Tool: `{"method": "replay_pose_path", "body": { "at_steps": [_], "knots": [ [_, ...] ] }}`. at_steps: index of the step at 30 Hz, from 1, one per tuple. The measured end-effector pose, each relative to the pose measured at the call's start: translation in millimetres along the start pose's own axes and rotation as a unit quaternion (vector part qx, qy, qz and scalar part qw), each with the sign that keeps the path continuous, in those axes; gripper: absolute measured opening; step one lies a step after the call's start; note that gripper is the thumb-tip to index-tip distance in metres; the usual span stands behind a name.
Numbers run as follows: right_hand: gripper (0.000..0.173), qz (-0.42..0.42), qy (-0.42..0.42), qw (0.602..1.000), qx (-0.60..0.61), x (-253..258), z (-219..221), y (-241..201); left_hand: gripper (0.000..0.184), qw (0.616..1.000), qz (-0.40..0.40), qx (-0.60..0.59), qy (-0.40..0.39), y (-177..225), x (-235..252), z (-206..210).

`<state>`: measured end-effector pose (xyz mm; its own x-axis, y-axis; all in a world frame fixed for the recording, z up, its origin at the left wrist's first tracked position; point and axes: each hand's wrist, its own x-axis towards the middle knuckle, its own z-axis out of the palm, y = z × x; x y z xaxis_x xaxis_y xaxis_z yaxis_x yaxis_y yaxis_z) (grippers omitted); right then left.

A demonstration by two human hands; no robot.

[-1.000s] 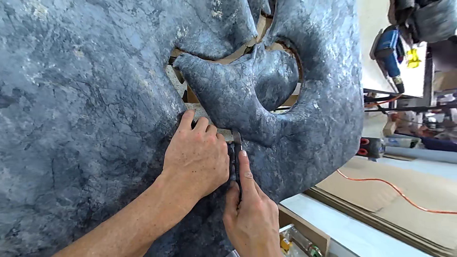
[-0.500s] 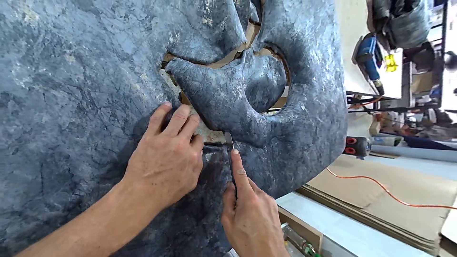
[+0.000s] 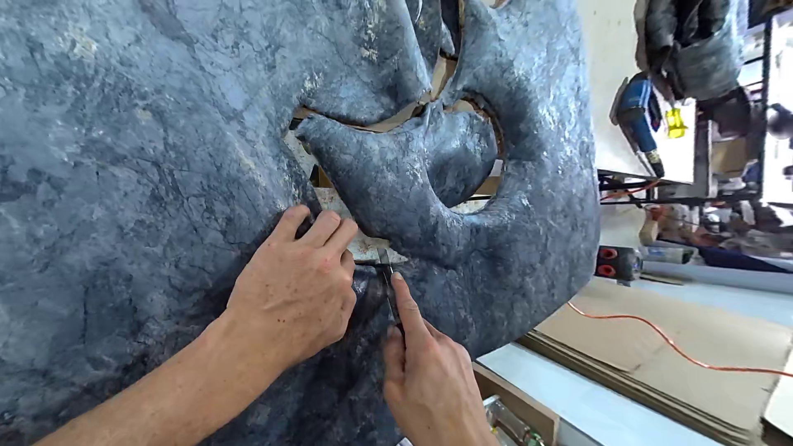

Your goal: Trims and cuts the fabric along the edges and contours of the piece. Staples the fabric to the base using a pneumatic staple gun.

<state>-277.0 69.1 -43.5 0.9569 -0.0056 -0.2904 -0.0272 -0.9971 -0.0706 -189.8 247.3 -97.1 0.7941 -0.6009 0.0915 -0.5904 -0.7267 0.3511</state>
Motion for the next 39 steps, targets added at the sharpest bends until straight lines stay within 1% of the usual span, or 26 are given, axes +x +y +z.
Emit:
{"method": "replay_pose_path", "body": {
  "at_steps": [2,4,6,8,9,11,14,17,21,23,26,29,30,32,35,37,39],
  "knots": [
    [0.056,0.000,-0.002,1.000,0.016,-6,-13,1,0.035,1.000,-0.002,0.000,0.000,0,1,-3],
    [0.057,0.013,-0.029,0.998,0.049,-19,-33,2,0.036,1.000,-0.017,-0.003,-0.008,2,3,-6],
    [0.059,0.047,-0.056,0.989,0.125,-32,-47,10,0.036,0.999,-0.043,-0.015,-0.008,9,9,-6],
    [0.057,0.079,-0.077,0.966,0.235,-41,-48,32,0.035,0.998,-0.056,-0.039,0.002,23,13,-2],
    [0.054,0.086,-0.065,0.954,0.281,-44,-43,43,0.037,0.997,-0.063,-0.046,0.002,30,14,1],
    [0.052,0.094,-0.032,0.940,0.327,-45,-37,58,0.041,0.996,-0.079,-0.042,-0.002,40,14,5],
    [0.052,0.096,-0.005,0.937,0.337,-42,-35,69,0.044,0.995,-0.094,-0.027,-0.011,43,21,5],
    [0.054,0.074,0.008,0.936,0.343,-43,-27,80,0.041,0.995,-0.086,-0.003,-0.045,46,28,6],
    [0.046,0.064,0.017,0.917,0.394,-46,-22,98,0.035,0.991,-0.070,0.023,-0.109,51,35,8],
    [0.045,0.043,0.028,0.925,0.377,-48,-27,118,0.031,0.991,-0.080,-0.004,-0.108,61,40,10],
    [0.045,-0.018,0.045,0.953,0.299,-46,-39,158,0.036,0.990,-0.115,-0.038,-0.065,81,46,22],
    [0.041,-0.055,0.042,0.966,0.249,-33,-53,188,0.040,0.985,-0.152,-0.025,-0.079,88,47,29],
    [0.040,-0.054,0.047,0.965,0.253,-28,-57,197,0.042,0.983,-0.162,-0.025,-0.084,87,47,29],
    [0.039,-0.024,0.081,0.957,0.276,-20,-61,217,0.042,0.981,-0.169,-0.033,-0.092,85,47,26],
    [0.038,0.016,0.135,0.926,0.351,-13,-58,241,0.038,0.979,-0.174,-0.023,-0.099,86,44,20],
    [0.041,0.016,0.115,0.917,0.382,-20,-53,242,0.037,0.973,-0.181,-0.020,-0.140,86,42,11],
    [0.041,-0.020,0.057,0.927,0.370,-31,-49,228,0.037,0.961,-0.193,-0.017,-0.200,84,39,-1]
  ]
}}
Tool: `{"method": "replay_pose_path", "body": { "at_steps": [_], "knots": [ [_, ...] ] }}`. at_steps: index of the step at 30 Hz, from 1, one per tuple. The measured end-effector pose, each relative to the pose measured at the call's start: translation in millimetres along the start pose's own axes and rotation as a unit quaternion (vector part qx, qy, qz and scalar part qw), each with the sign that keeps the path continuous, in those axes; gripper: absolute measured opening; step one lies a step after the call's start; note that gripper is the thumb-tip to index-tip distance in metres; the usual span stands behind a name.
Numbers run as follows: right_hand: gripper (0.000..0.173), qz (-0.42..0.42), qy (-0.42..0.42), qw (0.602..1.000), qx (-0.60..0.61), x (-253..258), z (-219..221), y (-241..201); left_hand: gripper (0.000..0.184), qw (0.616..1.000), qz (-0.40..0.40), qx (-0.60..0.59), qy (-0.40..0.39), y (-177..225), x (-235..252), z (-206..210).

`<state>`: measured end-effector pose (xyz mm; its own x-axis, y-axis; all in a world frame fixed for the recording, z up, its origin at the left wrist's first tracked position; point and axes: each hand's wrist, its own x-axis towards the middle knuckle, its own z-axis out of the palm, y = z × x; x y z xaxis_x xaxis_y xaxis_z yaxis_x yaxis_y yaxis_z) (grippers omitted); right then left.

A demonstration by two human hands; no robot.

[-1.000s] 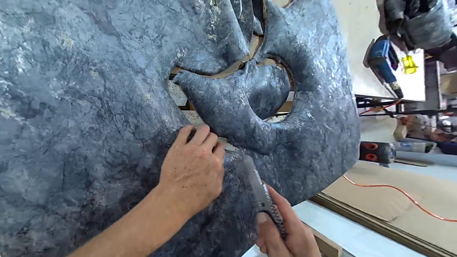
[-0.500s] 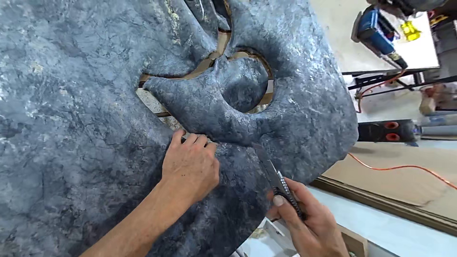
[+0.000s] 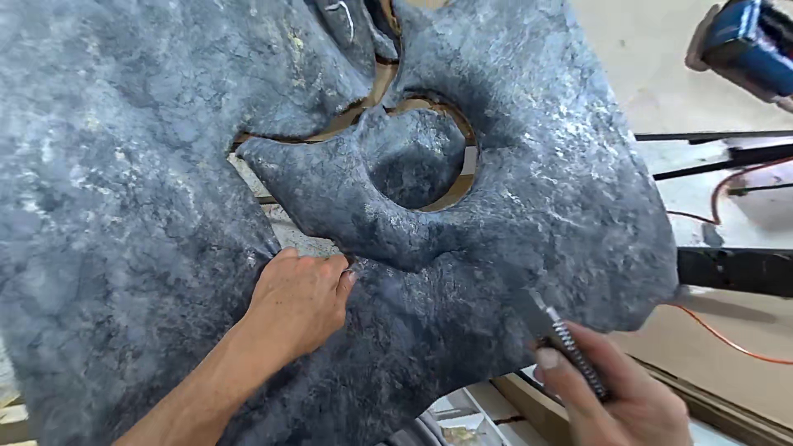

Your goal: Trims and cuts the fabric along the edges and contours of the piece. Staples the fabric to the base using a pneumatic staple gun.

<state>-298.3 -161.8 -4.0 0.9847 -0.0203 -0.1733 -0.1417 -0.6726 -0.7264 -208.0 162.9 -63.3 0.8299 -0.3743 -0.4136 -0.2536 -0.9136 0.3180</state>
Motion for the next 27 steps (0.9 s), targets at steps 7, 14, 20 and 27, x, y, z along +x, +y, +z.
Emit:
{"method": "replay_pose_path", "body": {
  "at_steps": [7,14,20,27],
  "knots": [
    [0.036,-0.214,-0.023,0.960,-0.181,14,69,-47,0.033,0.992,-0.002,-0.015,0.123,-17,-28,16],
    [0.034,-0.307,-0.056,0.909,-0.275,59,88,-57,0.033,0.976,-0.003,-0.018,0.218,-16,-30,46],
    [0.035,-0.316,-0.091,0.893,-0.308,70,85,-56,0.035,0.977,0.004,-0.048,0.210,-18,-26,45],
    [0.038,-0.296,-0.085,0.883,-0.354,63,102,-71,0.034,0.976,0.011,-0.054,0.213,-19,-24,45]
  ]
}}
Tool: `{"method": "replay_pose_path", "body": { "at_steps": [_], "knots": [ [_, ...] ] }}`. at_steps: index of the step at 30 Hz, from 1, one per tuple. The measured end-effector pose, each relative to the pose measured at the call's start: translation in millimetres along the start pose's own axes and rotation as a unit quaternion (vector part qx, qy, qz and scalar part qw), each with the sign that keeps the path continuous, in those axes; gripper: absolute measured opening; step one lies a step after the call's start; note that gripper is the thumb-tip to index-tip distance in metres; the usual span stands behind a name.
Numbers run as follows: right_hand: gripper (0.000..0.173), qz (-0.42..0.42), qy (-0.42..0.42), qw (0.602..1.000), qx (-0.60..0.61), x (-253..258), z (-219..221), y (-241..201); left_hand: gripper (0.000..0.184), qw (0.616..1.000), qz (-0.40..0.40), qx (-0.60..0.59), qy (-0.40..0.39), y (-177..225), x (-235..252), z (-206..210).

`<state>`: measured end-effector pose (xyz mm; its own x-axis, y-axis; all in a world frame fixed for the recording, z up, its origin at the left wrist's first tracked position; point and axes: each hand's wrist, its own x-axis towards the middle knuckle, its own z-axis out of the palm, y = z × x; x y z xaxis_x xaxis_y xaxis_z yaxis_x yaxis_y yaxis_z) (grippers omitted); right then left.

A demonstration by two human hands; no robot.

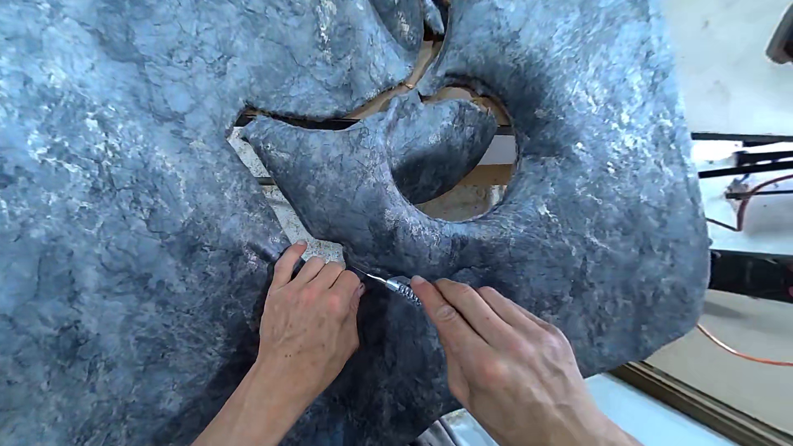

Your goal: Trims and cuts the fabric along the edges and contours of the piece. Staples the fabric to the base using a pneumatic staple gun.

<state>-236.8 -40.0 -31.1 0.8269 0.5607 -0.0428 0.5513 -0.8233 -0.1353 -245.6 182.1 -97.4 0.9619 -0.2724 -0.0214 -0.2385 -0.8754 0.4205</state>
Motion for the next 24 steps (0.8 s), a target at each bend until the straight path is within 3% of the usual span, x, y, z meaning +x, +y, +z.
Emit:
{"method": "replay_pose_path", "body": {
  "at_steps": [24],
  "knots": [
    [0.035,0.082,-0.111,0.990,0.002,-14,-30,-5,0.036,0.999,0.040,-0.024,-0.015,-8,-5,-6]
  ]
}}
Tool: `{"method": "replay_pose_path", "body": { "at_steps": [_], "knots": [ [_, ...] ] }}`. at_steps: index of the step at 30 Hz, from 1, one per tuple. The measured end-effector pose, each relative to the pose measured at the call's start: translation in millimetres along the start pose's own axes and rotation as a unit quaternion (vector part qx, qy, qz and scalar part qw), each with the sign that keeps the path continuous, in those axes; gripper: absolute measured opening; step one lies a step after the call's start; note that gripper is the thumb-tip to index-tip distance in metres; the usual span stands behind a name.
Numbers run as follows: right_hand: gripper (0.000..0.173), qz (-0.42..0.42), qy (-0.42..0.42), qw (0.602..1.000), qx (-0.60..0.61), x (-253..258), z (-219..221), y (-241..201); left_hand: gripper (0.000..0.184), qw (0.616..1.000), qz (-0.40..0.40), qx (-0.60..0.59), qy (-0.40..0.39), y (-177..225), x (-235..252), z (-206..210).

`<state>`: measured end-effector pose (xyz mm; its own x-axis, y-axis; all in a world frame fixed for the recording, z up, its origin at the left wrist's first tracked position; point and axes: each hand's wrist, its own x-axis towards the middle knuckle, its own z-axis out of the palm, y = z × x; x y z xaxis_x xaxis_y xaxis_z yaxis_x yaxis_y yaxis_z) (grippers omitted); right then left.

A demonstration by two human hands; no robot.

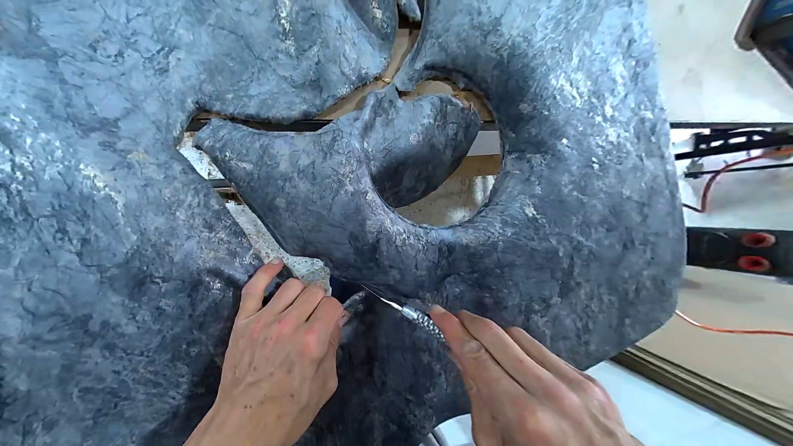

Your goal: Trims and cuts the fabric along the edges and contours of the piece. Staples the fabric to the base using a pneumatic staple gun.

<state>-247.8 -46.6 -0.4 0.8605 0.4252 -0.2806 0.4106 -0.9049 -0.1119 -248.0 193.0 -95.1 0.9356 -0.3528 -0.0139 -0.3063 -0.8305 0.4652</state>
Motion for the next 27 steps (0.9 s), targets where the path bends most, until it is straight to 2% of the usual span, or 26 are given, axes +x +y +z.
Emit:
{"method": "replay_pose_path", "body": {
  "at_steps": [27],
  "knots": [
    [0.037,0.005,-0.036,0.998,-0.041,-9,-14,15,0.040,1.000,0.015,-0.015,-0.012,-7,-6,-7]
  ]
}}
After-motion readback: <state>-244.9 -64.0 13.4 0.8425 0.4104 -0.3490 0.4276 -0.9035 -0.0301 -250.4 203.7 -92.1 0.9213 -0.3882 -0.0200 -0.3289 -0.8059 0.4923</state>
